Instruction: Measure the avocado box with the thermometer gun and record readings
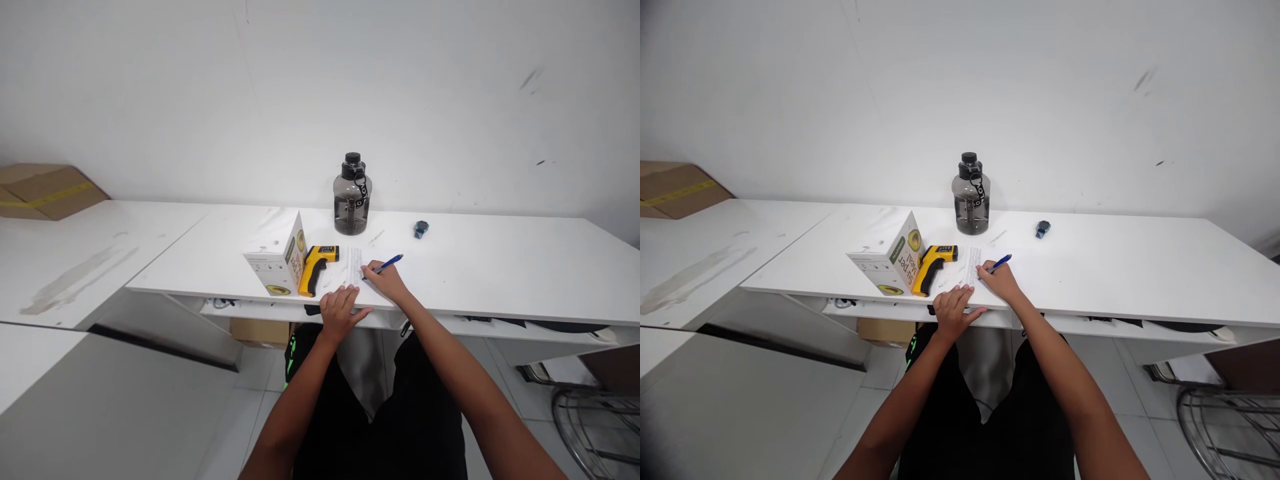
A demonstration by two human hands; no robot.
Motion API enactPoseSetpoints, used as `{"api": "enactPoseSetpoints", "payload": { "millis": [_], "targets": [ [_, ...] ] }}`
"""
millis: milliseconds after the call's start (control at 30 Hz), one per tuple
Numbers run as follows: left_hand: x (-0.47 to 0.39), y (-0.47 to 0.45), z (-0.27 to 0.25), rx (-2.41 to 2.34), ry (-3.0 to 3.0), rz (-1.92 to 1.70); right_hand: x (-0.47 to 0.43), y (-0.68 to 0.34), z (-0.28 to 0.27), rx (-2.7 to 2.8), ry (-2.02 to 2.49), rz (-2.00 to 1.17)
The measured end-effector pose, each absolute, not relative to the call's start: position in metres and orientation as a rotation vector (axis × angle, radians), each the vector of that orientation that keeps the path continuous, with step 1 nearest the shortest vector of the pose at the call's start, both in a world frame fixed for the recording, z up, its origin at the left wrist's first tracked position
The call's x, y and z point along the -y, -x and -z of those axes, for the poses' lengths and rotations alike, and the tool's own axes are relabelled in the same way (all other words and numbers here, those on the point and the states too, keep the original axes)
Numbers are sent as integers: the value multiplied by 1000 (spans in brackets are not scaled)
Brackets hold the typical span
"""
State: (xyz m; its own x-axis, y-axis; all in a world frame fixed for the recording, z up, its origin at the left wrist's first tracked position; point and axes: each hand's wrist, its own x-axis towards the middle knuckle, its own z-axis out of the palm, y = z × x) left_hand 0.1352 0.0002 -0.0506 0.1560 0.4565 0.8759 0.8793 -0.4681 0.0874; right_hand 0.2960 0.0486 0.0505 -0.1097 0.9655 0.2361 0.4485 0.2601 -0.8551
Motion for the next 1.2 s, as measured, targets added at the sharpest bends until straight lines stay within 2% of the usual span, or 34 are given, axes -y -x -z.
{"api": "enactPoseSetpoints", "payload": {
  "millis": [300, 633, 1200],
  "targets": [
    [1, -135, 39, 1194, 1939, 1266, -48, -296, -54, 1688, 1300, -854],
    [1, -135, 39, 1197, 1928, 1234, -48, -297, -51, 1618, 1327, -702],
    [6, -135, 29, 1186, 2020, 1300, -44, -297, -54, 1452, 1373, -741]
  ]
}}
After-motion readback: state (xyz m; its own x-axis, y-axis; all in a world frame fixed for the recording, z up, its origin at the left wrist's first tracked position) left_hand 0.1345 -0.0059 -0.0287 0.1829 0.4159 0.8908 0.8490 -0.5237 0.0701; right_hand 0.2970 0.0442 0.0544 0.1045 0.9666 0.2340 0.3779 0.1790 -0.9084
